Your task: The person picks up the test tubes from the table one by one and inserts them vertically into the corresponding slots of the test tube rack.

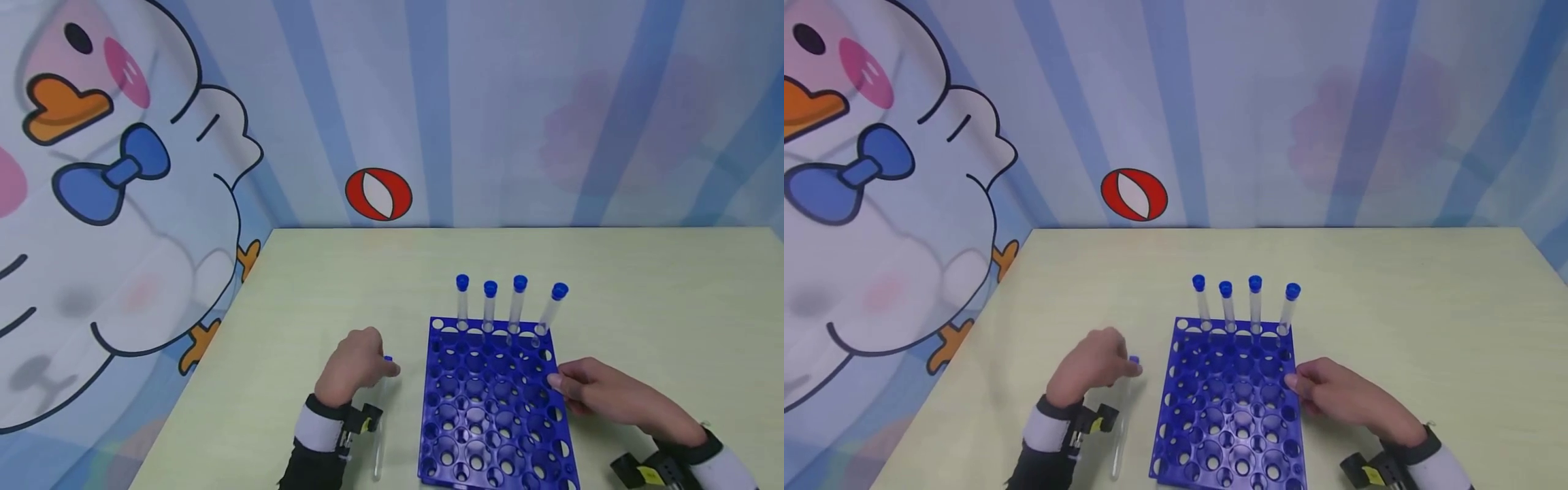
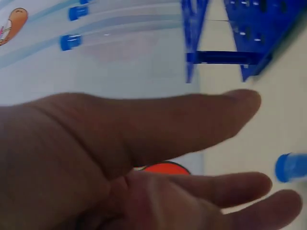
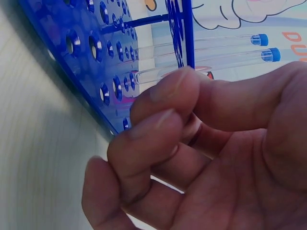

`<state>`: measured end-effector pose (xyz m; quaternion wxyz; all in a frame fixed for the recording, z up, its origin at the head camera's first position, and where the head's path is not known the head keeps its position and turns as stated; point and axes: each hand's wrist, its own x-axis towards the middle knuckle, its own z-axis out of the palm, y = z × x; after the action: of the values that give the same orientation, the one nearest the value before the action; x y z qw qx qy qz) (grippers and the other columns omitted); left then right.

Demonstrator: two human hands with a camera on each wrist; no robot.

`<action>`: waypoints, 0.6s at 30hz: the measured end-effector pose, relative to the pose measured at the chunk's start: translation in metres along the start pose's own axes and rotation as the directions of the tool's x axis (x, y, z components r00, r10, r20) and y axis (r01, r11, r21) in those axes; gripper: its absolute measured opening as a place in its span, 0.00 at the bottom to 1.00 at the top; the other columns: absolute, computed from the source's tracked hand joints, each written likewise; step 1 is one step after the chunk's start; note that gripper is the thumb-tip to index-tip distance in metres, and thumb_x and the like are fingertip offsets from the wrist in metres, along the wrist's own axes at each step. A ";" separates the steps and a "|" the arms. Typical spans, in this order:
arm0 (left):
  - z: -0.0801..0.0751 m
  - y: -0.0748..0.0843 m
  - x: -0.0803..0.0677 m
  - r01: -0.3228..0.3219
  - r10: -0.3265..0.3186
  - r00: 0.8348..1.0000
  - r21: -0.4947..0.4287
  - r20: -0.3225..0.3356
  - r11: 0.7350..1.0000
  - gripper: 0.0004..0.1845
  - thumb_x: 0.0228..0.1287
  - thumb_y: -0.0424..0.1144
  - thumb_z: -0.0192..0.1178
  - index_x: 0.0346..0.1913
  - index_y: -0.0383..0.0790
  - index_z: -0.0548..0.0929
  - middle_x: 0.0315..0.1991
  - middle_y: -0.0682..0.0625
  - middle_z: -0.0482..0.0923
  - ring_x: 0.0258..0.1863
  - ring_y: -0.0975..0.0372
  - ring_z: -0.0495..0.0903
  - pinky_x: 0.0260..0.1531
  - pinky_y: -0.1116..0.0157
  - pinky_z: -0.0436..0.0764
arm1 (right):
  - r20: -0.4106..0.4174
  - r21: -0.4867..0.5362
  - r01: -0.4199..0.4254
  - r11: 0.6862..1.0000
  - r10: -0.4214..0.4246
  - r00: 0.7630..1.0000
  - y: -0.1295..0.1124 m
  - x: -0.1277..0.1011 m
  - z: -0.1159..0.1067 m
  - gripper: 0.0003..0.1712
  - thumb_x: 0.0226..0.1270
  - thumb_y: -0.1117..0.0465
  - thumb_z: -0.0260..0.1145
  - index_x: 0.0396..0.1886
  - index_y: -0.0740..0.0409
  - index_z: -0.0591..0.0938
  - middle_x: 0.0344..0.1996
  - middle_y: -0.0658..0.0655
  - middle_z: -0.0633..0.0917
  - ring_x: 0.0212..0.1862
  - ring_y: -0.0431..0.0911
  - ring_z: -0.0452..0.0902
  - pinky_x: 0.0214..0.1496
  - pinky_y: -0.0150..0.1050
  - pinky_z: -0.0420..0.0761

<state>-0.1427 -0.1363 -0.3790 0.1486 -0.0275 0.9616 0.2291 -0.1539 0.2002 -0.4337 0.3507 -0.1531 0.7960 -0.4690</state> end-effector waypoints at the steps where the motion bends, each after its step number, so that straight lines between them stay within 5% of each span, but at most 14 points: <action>1: 0.003 0.000 0.003 0.014 -0.014 1.000 -0.005 0.003 1.000 0.16 0.48 0.35 0.68 0.15 0.38 0.71 0.09 0.53 0.63 0.10 0.63 0.63 0.12 0.69 0.61 | 0.004 0.005 0.005 1.000 -0.005 1.000 0.000 -0.001 -0.001 0.19 0.73 0.54 0.46 0.33 0.64 0.75 0.16 0.51 0.66 0.19 0.42 0.61 0.23 0.35 0.62; 5: 0.013 -0.005 0.013 0.091 -0.091 0.996 0.014 0.014 0.996 0.12 0.46 0.33 0.68 0.25 0.34 0.73 0.16 0.48 0.70 0.15 0.59 0.69 0.14 0.67 0.66 | 0.008 0.015 0.018 1.000 -0.018 1.000 -0.001 0.000 -0.001 0.19 0.73 0.54 0.47 0.32 0.64 0.75 0.16 0.51 0.67 0.19 0.42 0.61 0.23 0.35 0.61; 9: 0.020 -0.012 0.022 0.136 -0.137 0.990 0.039 0.025 0.990 0.11 0.45 0.31 0.67 0.25 0.35 0.73 0.17 0.47 0.71 0.16 0.58 0.70 0.15 0.66 0.67 | 0.003 0.004 0.014 1.000 -0.014 1.000 -0.001 0.001 0.000 0.19 0.73 0.54 0.47 0.30 0.63 0.75 0.16 0.51 0.68 0.20 0.43 0.62 0.23 0.35 0.61; 18: 0.022 -0.014 0.028 0.153 -0.153 0.986 0.001 0.068 0.988 0.10 0.45 0.30 0.67 0.26 0.34 0.74 0.16 0.46 0.74 0.17 0.58 0.74 0.17 0.66 0.70 | 0.009 0.001 0.017 1.000 -0.017 1.000 -0.002 0.000 -0.002 0.19 0.73 0.55 0.46 0.29 0.63 0.74 0.16 0.51 0.68 0.20 0.42 0.62 0.23 0.35 0.61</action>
<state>-0.1615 -0.1387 -0.4122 0.1981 -0.0937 0.9506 0.2198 -0.1555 0.1999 -0.4314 0.3506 -0.1617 0.7928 -0.4716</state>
